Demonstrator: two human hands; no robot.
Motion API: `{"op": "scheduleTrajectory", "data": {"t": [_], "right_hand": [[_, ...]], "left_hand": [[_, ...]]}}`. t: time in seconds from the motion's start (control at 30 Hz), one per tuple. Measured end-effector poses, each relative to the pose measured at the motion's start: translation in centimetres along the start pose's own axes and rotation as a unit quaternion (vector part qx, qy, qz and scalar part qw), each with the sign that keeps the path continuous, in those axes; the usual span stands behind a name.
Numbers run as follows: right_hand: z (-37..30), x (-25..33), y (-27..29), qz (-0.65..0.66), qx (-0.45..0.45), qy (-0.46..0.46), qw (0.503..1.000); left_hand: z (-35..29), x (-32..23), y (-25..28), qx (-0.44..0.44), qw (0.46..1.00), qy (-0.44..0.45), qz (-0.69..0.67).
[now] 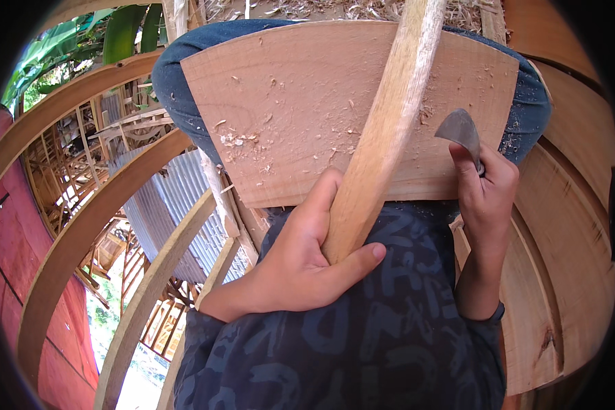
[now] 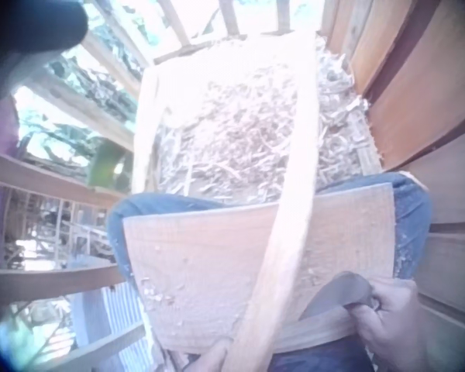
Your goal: The person carves a long wooden stick using a curved knife while sitting on the floor. They hold the stick with the left hand and shave off thin layers with the right hand, producing wood shavings.
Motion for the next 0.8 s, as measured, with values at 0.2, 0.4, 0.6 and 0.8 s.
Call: {"op": "scheduleTrajectory", "data": {"t": [0.2,0.4,0.6,0.8], "right_hand": [[-0.6,0.6,0.3,-0.013,0.035,0.032,0.999],[-2.2,3.5,-0.4,0.033,0.134,0.115,0.984],[-3.1,3.0,-1.4,-0.075,0.060,0.118,0.988],[-1.6,0.9,-0.7,-0.120,-0.017,0.100,0.988]], "left_hand": [[0.0,0.0,-0.3,-0.008,0.996,0.036,-0.078],[0.5,0.0,-0.5,-0.011,0.991,0.038,-0.124],[0.7,1.3,-0.4,0.001,0.996,-0.087,-0.032],[0.3,1.2,-0.4,-0.002,0.998,-0.065,-0.008]]}}
Point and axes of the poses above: each hand's wrist, its own z-axis towards the middle knuckle, its own y-axis out of the back of the hand, x = y × z, the point moved 5 cm from there along z, towards the middle knuckle, and after that the axes turned 15 degrees about -z, right-handed, at the moved point
